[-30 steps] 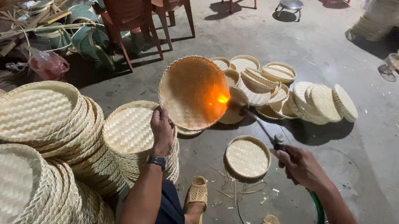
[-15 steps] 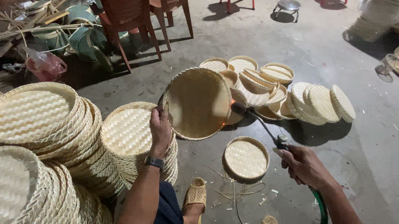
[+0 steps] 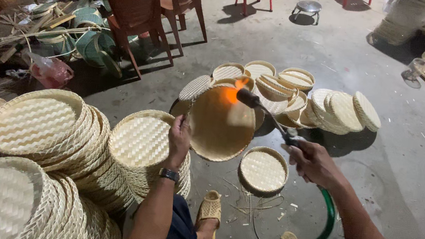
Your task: The person uses a handheld gas torch to singe the surface of woven bamboo trays, handling each tray by hand and turning it to cover the entire area.
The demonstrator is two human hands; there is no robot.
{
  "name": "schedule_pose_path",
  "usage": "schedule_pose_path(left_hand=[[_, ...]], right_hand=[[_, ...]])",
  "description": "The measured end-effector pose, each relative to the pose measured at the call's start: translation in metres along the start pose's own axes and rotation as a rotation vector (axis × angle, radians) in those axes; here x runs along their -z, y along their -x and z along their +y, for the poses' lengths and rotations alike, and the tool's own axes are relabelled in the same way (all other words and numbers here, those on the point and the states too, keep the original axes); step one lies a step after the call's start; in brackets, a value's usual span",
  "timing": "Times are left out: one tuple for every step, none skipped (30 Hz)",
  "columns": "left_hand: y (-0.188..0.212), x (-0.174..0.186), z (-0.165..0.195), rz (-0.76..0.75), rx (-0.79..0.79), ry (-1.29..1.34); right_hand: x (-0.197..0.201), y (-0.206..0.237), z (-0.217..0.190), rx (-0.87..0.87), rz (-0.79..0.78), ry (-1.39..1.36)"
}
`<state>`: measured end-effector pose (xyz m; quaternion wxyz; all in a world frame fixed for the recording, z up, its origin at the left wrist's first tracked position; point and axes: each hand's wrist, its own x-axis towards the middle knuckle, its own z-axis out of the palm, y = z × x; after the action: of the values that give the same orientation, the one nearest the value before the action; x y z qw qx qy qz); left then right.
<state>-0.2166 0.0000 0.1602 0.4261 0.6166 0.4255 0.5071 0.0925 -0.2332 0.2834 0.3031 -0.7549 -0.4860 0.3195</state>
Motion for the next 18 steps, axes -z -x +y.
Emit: schedule_pose_path(left_hand=[[0.001,-0.003,0.000,-0.016,0.025,0.017],[0.001,-0.006,-0.001,-0.022,0.043,0.040],[0.001,-0.011,-0.002,-0.026,0.059,0.065],[-0.001,-0.013,-0.003,-0.027,0.073,0.089],[-0.002,-0.015,-0.005,-0.003,-0.049,0.046],[-0.002,-0.016,-0.007,0.022,-0.170,0.002],[-0.004,-0.015,-0.010,0.049,-0.292,-0.045],[-0.005,-0.014,-0.012,0.031,-0.262,-0.028],[-0.003,-0.011,-0.014,0.012,-0.229,-0.011],[-0.002,-0.009,-0.015,-0.009,-0.195,0.006],[-0.002,-0.008,-0.015,-0.074,-0.179,0.028],[0.000,-0.008,-0.015,-0.139,-0.160,0.052],[0.001,-0.008,-0.014,-0.206,-0.141,0.075],[0.002,-0.008,-0.012,-0.249,-0.025,-0.025],[0.004,-0.009,-0.012,-0.296,0.089,-0.125],[0.005,-0.012,-0.012,-0.347,0.202,-0.224],[0.006,-0.016,-0.013,-0.417,0.128,-0.152],[0.009,-0.021,-0.016,-0.489,0.058,-0.081]], right_hand=[[-0.004,-0.001,-0.003,0.069,-0.013,-0.012],[-0.012,-0.002,-0.007,0.140,-0.028,-0.023],[-0.017,-0.002,-0.009,0.213,-0.043,-0.034],[-0.019,-0.001,-0.011,0.200,-0.075,-0.009],[-0.023,0.001,-0.012,0.187,-0.109,0.016],[-0.025,0.001,-0.012,0.176,-0.143,0.041],[-0.026,0.001,-0.011,0.134,-0.127,0.064],[-0.024,0.002,-0.009,0.092,-0.110,0.090],[-0.022,0.002,-0.005,0.049,-0.092,0.115],[-0.021,0.002,-0.001,0.044,-0.048,0.059],[-0.017,0.002,0.006,0.039,-0.005,0.003],[-0.014,0.003,0.013,0.031,0.038,-0.054],[-0.010,0.006,0.022,0.026,-0.019,-0.049],[-0.006,0.009,0.031,0.021,-0.073,-0.044],[-0.003,0.012,0.039,0.016,-0.126,-0.040],[0.000,0.014,0.047,-0.010,-0.107,-0.028],[0.001,0.018,0.054,-0.039,-0.088,-0.018],[0.002,0.021,0.059,-0.072,-0.071,-0.009]])
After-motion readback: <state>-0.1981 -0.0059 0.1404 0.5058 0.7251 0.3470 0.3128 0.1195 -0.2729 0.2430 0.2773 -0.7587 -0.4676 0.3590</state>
